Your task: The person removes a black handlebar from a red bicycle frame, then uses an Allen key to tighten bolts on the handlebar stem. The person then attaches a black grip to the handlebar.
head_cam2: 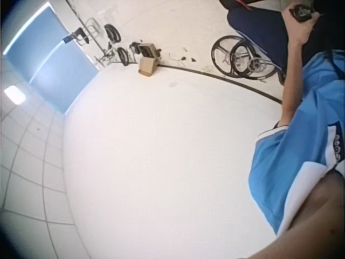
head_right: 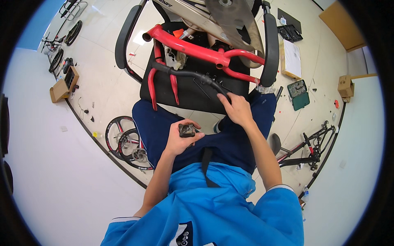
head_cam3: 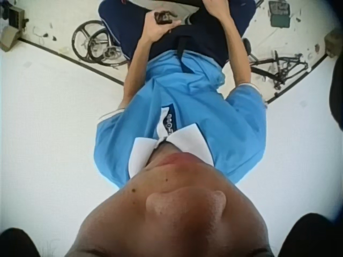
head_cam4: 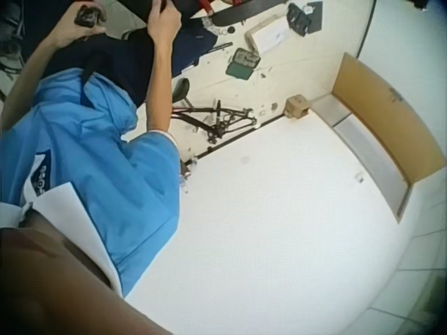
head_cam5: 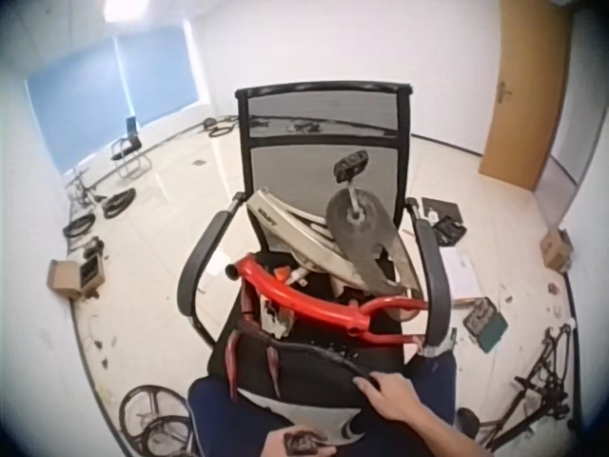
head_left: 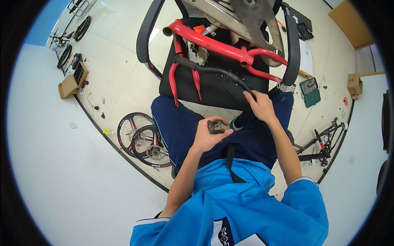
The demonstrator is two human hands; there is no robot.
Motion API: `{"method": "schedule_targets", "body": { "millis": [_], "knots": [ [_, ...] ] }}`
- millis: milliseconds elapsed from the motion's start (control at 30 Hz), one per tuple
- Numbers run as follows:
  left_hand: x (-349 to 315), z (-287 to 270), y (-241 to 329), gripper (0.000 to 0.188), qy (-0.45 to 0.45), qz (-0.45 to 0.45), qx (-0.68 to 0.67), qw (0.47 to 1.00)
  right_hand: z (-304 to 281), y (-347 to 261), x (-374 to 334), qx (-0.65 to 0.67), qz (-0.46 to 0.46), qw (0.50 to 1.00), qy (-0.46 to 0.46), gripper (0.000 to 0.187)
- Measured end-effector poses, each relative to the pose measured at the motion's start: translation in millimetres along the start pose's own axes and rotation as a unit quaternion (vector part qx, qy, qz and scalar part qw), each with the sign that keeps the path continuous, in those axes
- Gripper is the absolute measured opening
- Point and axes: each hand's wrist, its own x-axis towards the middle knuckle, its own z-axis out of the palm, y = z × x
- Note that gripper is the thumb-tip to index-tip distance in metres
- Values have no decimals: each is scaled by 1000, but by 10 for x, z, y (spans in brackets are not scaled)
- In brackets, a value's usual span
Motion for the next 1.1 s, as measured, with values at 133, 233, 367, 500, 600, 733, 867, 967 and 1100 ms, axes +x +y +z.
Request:
{"method": "schedule_targets", "body": {
  "millis": [133, 233, 367, 500, 600, 733, 867, 967, 1100],
  "knots": [
    [-68, 13, 9, 24, 24, -5, -2, 1000, 254, -16, 330, -12, -15, 998, 62, 57],
    [-146, -55, -32, 24, 41, -13, 9, 999, 355, 64, 573, -53, -28, 993, 101, 50],
    [-170, -160, -113, 23, 63, -12, 23, 998, 365, 136, 738, -76, -115, 971, 196, 40],
    [-139, -167, -157, 22, 63, -12, 24, 998, 330, 175, 741, -107, -144, 954, 240, 40],
    [-103, -123, -144, 23, 62, -22, 22, 998, 306, 173, 632, -119, -145, 934, 304, 39],
    [-50, -58, -158, 26, 100, -34, 3, 994, 297, 108, 242, -67, -132, 914, 377, 33],
    [123, 34, -421, 34, 197, -11, -52, 979, 419, -62, -404, 248, -13, 956, 153, 21],
    [281, 85, -465, 52, 213, -72, -96, 970, 630, -69, -651, 398, -34, 917, -27, 46],
    [415, 301, -251, 65, 163, -104, -159, 968, 769, -99, -569, 379, -13, 923, -62, 47]
  ]
}}
